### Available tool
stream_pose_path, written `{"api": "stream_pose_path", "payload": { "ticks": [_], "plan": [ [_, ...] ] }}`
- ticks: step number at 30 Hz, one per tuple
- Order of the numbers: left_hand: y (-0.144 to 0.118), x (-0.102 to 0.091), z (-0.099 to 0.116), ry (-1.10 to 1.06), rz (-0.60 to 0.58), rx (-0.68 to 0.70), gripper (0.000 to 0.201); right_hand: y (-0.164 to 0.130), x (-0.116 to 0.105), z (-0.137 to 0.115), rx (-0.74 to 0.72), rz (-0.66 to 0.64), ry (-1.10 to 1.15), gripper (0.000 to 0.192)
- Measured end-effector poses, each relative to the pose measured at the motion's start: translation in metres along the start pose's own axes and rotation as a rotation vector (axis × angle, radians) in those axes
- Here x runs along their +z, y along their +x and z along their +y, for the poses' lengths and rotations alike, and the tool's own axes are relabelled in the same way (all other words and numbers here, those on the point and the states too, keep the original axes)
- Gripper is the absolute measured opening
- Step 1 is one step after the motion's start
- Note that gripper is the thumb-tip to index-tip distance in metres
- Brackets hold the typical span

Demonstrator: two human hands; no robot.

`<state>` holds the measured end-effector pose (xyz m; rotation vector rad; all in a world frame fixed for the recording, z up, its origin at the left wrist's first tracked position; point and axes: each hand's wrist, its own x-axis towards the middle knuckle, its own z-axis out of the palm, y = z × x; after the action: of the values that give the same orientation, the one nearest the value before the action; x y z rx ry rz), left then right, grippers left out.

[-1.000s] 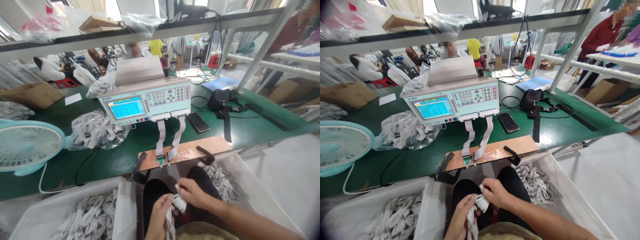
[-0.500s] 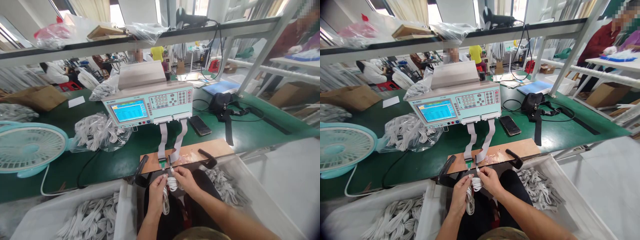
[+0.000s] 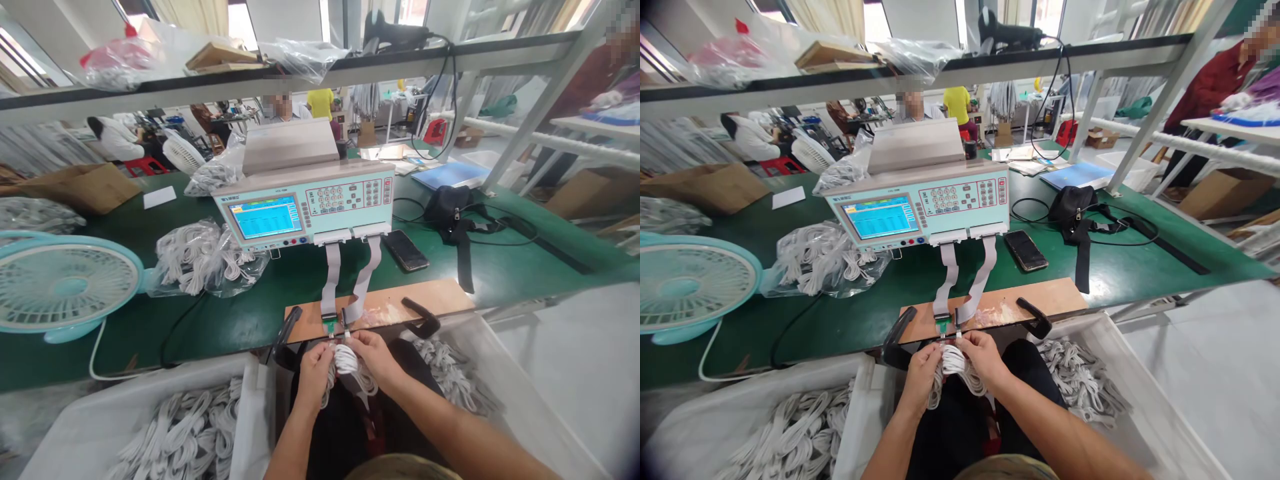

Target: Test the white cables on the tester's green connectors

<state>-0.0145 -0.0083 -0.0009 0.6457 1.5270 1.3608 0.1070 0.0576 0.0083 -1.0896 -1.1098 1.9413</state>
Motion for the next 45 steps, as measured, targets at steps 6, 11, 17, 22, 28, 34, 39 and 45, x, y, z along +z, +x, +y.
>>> {"api": "stream_pose_path", "payload": {
  "ticks": [6, 11, 17, 22, 28, 34, 39, 45],
  "plan": [
    [0.001, 0.013, -0.003, -0.09, 0.119, 0.078, 0.026, -0.002, 0.0, -0.008, -0.026, -0.054, -0.012, 0.036],
    [-0.001, 0.024, -0.007, -0.214, 0.188, 0.099, 0.028, -0.001, 0.001, -0.007, -0.034, -0.02, -0.047, 0.037],
    [0.002, 0.021, -0.018, -0.205, 0.195, 0.071, 0.035, -0.005, 0.005, -0.006, -0.024, -0.048, -0.02, 0.039],
    [0.005, 0.022, -0.011, -0.206, 0.175, 0.106, 0.038, 0.001, 0.001, 0.006, -0.098, -0.043, -0.068, 0.042],
    [0.008, 0.028, -0.005, -0.225, 0.207, 0.122, 0.043, 0.021, -0.004, 0.029, -0.145, -0.089, 0.008, 0.046],
    [0.009, 0.029, -0.007, -0.19, 0.238, 0.166, 0.045, 0.019, -0.003, 0.027, -0.135, -0.079, 0.053, 0.043],
    [0.01, 0.029, -0.004, -0.167, 0.224, 0.191, 0.043, 0.017, 0.004, 0.024, -0.144, -0.026, 0.046, 0.041],
    [-0.015, 0.042, -0.003, -0.227, 0.14, 0.15, 0.037, -0.014, 0.001, 0.005, -0.124, -0.001, -0.071, 0.038]
  ]
}}
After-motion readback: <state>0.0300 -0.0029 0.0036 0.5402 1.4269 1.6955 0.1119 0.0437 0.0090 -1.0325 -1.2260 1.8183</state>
